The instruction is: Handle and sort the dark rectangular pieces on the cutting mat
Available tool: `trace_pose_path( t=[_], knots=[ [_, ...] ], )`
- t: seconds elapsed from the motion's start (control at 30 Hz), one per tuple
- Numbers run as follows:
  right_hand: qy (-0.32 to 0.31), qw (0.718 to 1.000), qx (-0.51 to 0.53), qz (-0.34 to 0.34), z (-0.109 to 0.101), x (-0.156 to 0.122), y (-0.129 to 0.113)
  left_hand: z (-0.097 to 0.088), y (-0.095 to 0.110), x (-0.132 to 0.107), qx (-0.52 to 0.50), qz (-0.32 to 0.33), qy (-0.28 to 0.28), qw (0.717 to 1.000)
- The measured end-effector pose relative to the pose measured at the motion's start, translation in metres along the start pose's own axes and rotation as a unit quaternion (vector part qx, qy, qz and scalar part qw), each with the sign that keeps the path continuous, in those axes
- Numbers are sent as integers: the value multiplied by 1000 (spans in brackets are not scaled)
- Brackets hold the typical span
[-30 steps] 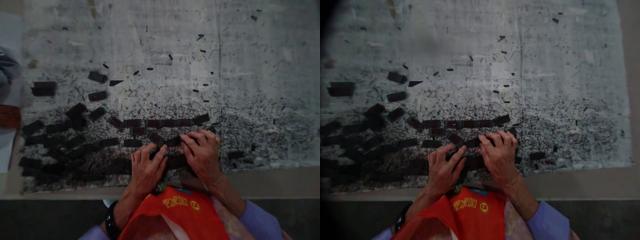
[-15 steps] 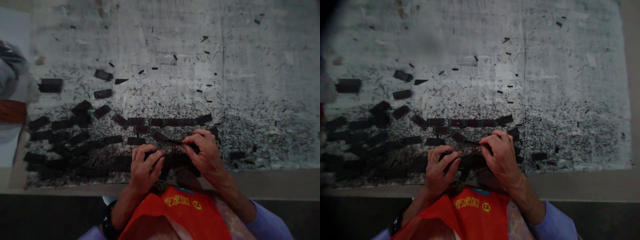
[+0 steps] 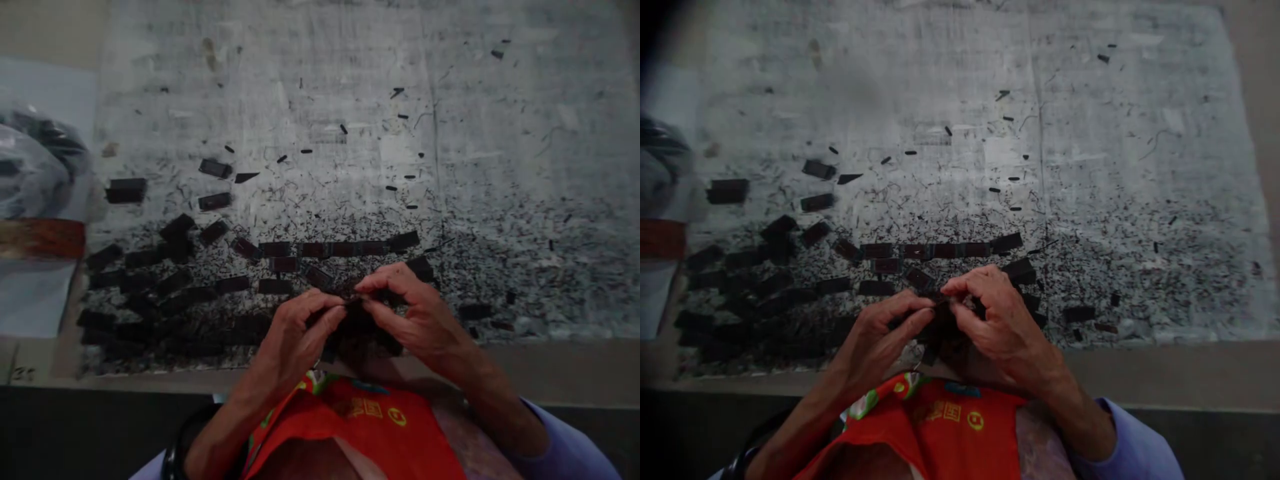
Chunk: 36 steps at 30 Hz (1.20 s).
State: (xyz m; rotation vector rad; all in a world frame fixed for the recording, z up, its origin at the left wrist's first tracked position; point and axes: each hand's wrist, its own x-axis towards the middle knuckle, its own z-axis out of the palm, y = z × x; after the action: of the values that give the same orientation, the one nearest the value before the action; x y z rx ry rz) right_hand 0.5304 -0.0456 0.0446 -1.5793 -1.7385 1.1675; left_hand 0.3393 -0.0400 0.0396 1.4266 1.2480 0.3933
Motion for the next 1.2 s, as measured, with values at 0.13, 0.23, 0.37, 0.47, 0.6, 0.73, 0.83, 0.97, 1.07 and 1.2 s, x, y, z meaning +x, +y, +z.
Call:
trace_pose_path(
  t=[0.13,0.23,0.37,0.47,0.6,0.73,0.83,0.97,1.07,1.2],
  knots=[
    [101,982,93,132,4,-4,4,9,2,0,-163,-127,64,976],
    [73,957,187,210,11,-7,2,14,4,1,-222,-156,96,958],
    [44,915,285,282,23,-7,-4,21,4,0,-242,-150,108,953],
    [40,903,305,299,29,-5,-5,26,2,-3,-245,-141,125,951],
    [24,894,332,299,32,-5,-1,31,-3,-4,-249,-150,125,949],
    [17,879,362,311,33,-4,0,32,-4,-1,-252,-156,128,946],
    [20,871,378,312,34,-2,0,32,-4,-1,-239,-150,143,949],
    [20,875,375,305,35,-1,1,34,-6,-4,-177,-116,149,966],
    [26,888,351,297,36,-1,2,37,-8,-5,-118,-86,157,977],
    [28,884,364,292,39,-1,3,37,-8,-1,-206,-145,151,956]
  ],
)
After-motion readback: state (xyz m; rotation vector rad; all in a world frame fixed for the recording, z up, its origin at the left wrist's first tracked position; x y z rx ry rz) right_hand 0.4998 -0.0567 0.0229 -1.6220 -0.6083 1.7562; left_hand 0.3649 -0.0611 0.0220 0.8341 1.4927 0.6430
